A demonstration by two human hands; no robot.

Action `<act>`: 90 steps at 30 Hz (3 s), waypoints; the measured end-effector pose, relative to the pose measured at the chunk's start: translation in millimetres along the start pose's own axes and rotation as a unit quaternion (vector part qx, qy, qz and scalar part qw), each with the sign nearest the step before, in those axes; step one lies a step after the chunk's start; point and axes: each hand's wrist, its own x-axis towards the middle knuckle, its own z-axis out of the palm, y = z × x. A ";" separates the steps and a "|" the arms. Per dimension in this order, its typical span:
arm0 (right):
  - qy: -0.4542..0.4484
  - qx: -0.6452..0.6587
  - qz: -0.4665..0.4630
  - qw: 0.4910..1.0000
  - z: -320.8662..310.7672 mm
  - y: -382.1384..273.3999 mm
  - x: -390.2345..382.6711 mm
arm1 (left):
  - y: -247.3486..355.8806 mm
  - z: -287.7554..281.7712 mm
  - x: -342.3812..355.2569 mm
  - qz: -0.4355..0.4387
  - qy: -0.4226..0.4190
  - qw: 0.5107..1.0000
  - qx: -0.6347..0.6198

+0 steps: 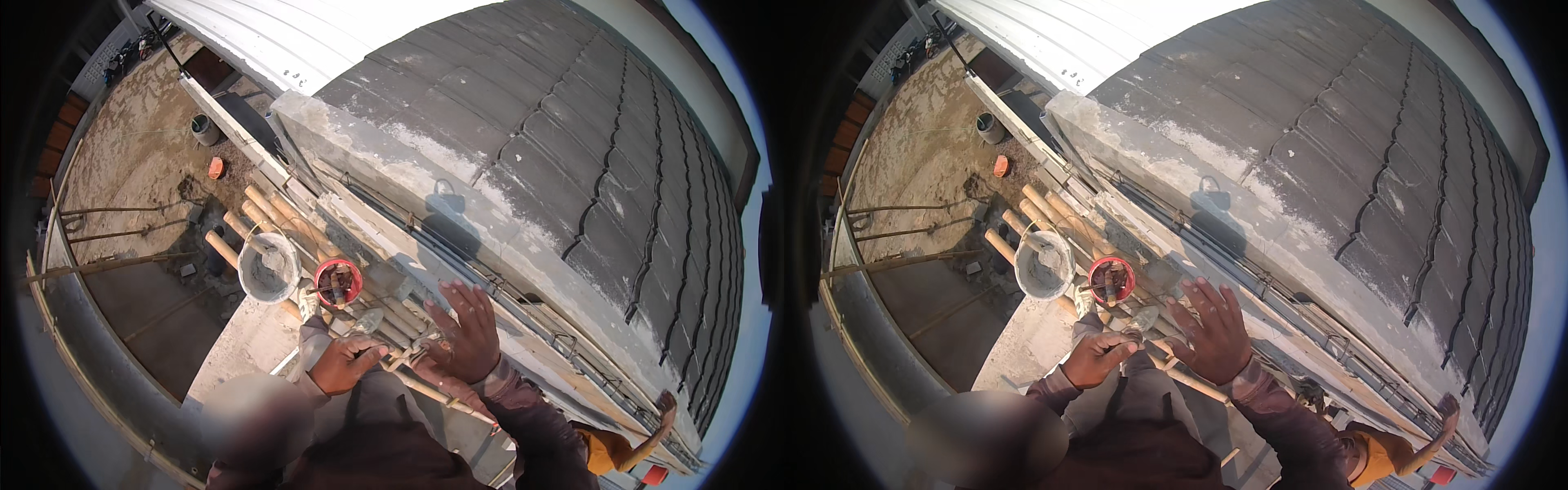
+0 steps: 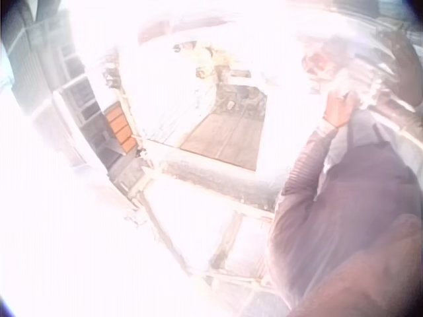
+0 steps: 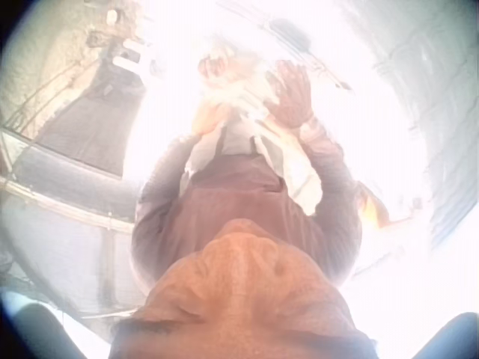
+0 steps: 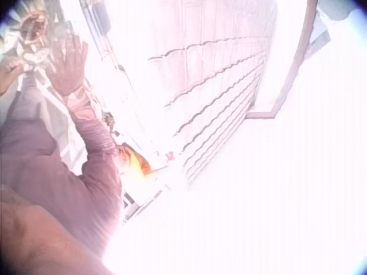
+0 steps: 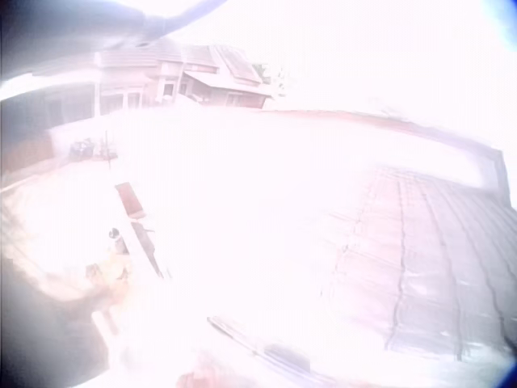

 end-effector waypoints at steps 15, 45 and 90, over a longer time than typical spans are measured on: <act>0.006 -0.138 0.180 0.974 46.4 215.6 35.0 | -148.1 -27.6 92.4 -0.125 0.088 0.985 -0.081; 0.038 0.035 0.038 0.998 150.6 258.8 144.3 | -364.9 21.3 335.2 -0.133 0.368 0.901 -0.185; 0.017 -0.028 0.095 0.995 201.4 317.5 137.1 | -336.1 -23.9 335.3 -0.201 0.204 0.922 0.261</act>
